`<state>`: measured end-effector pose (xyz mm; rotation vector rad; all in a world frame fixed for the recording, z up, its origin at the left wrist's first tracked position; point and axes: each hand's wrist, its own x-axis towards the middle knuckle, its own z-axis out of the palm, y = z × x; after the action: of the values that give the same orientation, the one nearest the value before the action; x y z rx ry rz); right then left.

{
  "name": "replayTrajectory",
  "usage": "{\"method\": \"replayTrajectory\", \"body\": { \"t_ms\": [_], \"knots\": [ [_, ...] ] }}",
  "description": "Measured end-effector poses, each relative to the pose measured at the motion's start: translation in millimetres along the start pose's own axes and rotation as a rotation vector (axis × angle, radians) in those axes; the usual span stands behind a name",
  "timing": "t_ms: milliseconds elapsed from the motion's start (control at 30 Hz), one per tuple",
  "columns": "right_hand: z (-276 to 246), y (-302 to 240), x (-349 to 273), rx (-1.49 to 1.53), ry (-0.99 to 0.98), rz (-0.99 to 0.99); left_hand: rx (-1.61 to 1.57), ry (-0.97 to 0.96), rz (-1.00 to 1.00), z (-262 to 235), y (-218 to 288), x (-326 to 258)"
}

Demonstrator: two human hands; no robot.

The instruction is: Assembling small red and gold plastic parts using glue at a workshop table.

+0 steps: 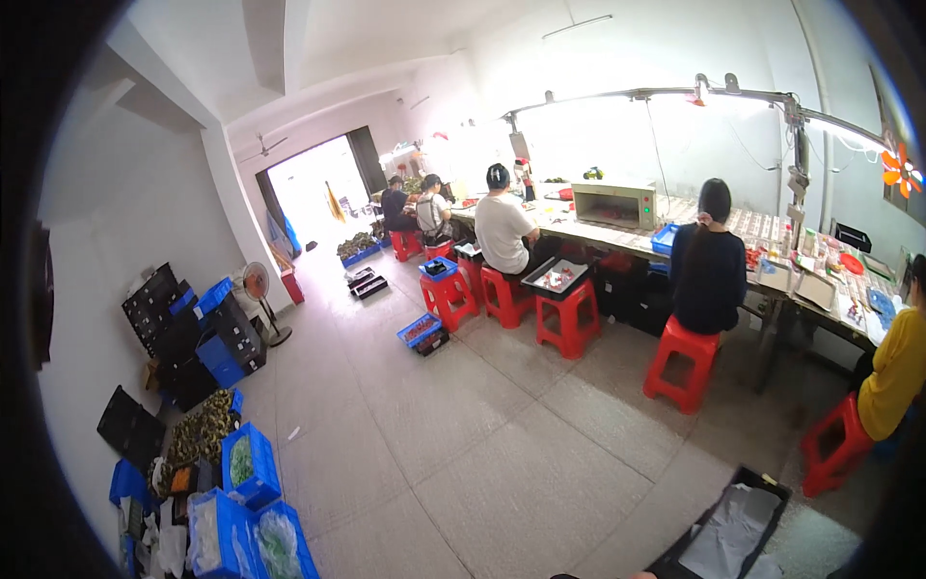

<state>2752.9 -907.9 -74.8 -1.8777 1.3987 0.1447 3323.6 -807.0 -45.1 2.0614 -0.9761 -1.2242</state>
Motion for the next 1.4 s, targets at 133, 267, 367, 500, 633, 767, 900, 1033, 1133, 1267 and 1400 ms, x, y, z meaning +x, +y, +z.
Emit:
{"method": "replayTrajectory", "body": {
  "t_ms": [133,267,367,500,633,767,900,1033,1133,1267,1400],
  "knots": [
    [23,49,50,0.18,-0.119,0.405,0.068,0.034,0.095,-56,40,154],
    [9,84,156,-0.117,-0.008,0.283,0.139,0.071,0.18,-117,116,288],
    [-23,34,249,-0.023,0.008,0.41,-0.094,-0.1,0.051,-131,146,332],
    [-99,17,487,-0.11,-0.14,0.222,-0.203,-0.14,-0.411,-165,158,360],
    [-258,-211,643,0.063,0.184,0.159,-0.428,-0.005,-0.514,-210,99,403],
    [-308,-298,781,0.128,0.219,0.13,-0.38,0.068,-0.527,-269,116,531],
    [-297,-348,884,0.137,-0.009,0.225,-0.321,0.134,-0.522,-342,153,683],
    [-304,-399,949,0.233,-0.065,0.311,-0.207,0.163,-0.572,-414,185,783],
    [-312,-438,994,0.259,-0.025,0.322,-0.099,0.203,-0.594,-488,213,860],
    [-326,-457,1047,0.236,-0.137,0.53,-0.183,0.193,-0.365,-574,383,997],
    [-296,-436,1158,0.084,0.035,0.582,-0.162,0.146,-0.291,-645,417,1108]
  ]
}}
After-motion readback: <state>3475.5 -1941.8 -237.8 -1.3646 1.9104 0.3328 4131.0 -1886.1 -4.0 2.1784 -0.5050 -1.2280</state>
